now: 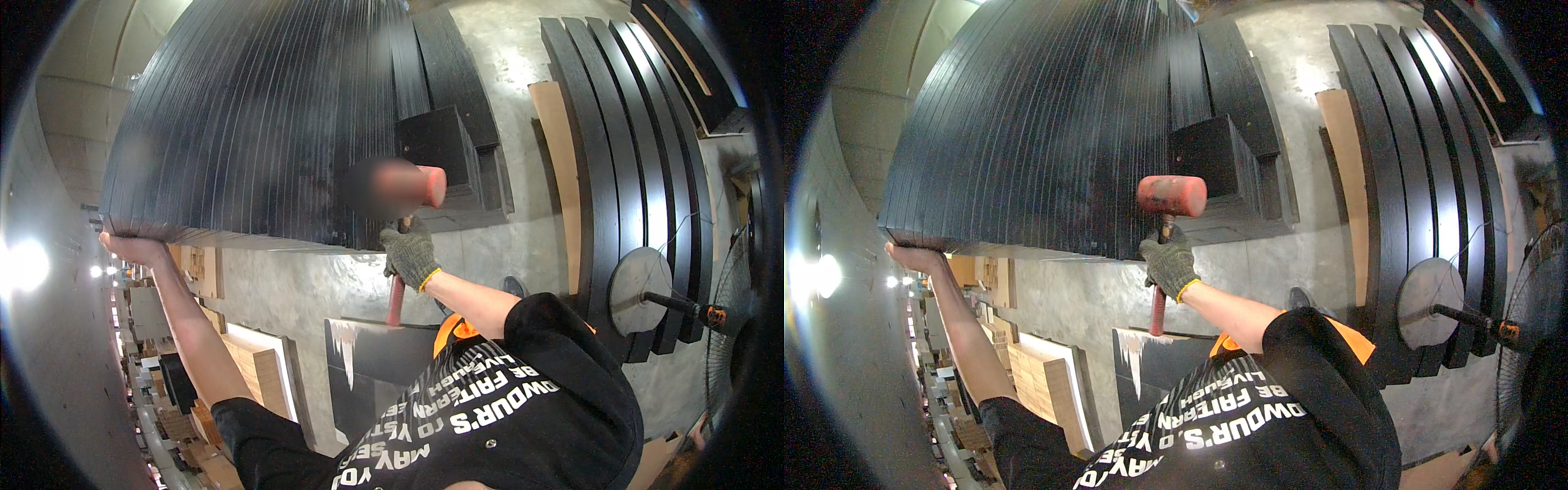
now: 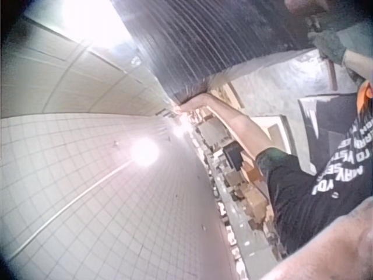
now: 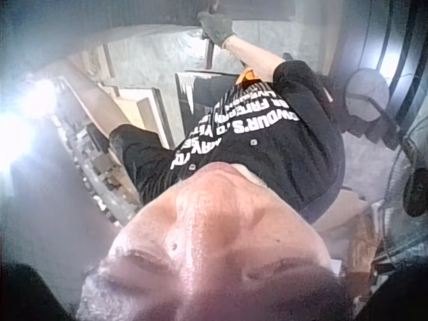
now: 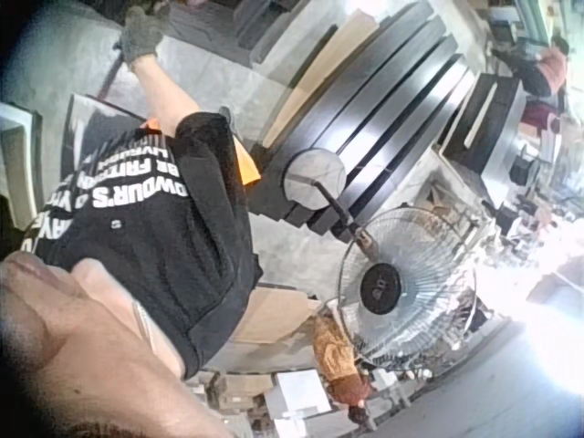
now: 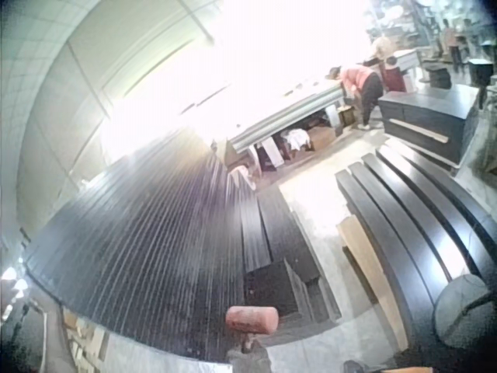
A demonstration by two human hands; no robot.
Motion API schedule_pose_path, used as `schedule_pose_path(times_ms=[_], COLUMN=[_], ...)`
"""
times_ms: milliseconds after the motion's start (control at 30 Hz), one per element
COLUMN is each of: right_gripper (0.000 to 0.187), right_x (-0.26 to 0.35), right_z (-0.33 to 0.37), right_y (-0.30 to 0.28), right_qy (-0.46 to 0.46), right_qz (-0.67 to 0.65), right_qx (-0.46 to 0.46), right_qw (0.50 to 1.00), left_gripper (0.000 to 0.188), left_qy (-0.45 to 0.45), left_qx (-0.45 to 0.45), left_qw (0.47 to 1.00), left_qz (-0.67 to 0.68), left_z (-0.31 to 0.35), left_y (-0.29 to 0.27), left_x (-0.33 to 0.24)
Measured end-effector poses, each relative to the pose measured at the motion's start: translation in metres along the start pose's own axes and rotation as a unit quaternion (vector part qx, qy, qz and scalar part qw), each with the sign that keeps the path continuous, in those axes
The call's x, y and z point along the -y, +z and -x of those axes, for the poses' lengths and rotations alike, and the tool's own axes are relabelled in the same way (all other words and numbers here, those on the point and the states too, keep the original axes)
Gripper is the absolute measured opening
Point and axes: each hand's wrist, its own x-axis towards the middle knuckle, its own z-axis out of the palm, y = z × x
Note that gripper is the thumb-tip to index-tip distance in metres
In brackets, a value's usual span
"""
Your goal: The person uses a red mallet to strike a stack of black wood panels, and later applies an object to the edge of a stack.
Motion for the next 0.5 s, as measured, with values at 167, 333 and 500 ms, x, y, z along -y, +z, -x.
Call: schedule_pose_path(times_ms=[167, 333, 500], right_gripper=[0.027, 0.027, 0.011], right_x=[0.02, 0.024, 0.022], right_z=[0.004, -0.001, 0.001], right_y=[-0.011, 0.0, 0.008], right_qy=[0.153, 0.18, 0.081], right_qz=[-0.092, -0.171, -0.177], right_qx=[0.043, 0.003, -0.015], right_qw=[0.983, 0.969, 0.981], left_gripper=[0.048, 0.05, 0.051], left_qy=[-0.016, -0.038, 0.005], left_qx=[-0.006, -0.004, 0.003], left_qw=[1.0, 0.999, 0.999], left_qz=[0.009, 0.005, -0.037], left_z=[-0.009, 0.001, -0.006], left_y=[-0.008, 0.0, -0.008], left_x=[0.009, -0.003, 0.007])
